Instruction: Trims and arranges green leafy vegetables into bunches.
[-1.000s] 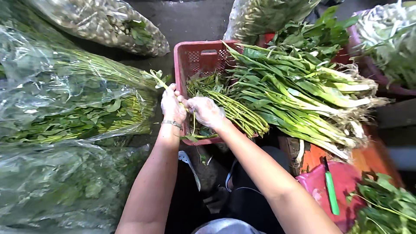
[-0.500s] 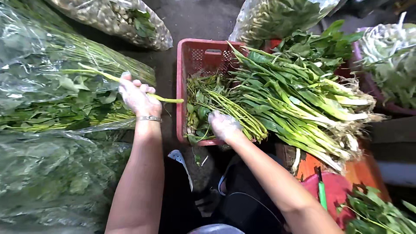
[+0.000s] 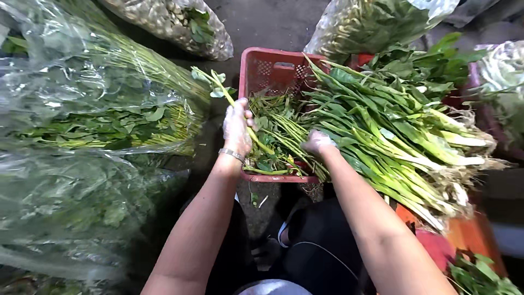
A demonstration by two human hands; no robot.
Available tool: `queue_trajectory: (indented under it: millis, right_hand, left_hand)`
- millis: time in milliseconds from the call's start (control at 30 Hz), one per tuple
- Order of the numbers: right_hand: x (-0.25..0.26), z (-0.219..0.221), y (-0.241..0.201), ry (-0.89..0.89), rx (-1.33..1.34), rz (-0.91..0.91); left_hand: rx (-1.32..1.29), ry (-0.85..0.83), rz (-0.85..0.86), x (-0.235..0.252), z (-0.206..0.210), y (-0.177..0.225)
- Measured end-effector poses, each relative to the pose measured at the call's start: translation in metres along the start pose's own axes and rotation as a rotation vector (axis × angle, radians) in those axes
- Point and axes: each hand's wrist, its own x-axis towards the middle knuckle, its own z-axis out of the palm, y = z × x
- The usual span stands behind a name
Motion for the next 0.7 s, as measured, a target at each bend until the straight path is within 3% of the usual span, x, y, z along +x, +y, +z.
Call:
queue_trajectory:
  millis: [167,433,567,700]
  right_hand:
    - [0.006,0.0,0.001,-0.112,0.151,0.024]
    - [-0.067,-0.067,0.007,0.16,0.712,-0.251]
    - [-0.043,-0.036,0.026,0.067,0.438,-0.176]
    - [-0.04,-0.002,0.018,-0.049,0.18,-0.127]
  left_hand:
    - [0.02,-0.024,-0.103,-0.002,0.005,-0.011]
    - [0.217,-0.176,-0.186,-0.019,0.007,-0.021]
    - [0.278,-0.182,-0.287,-0.014,0.014,-0.044]
    - [0.358,-0.139,-0.34,-0.009,0.016,-0.063]
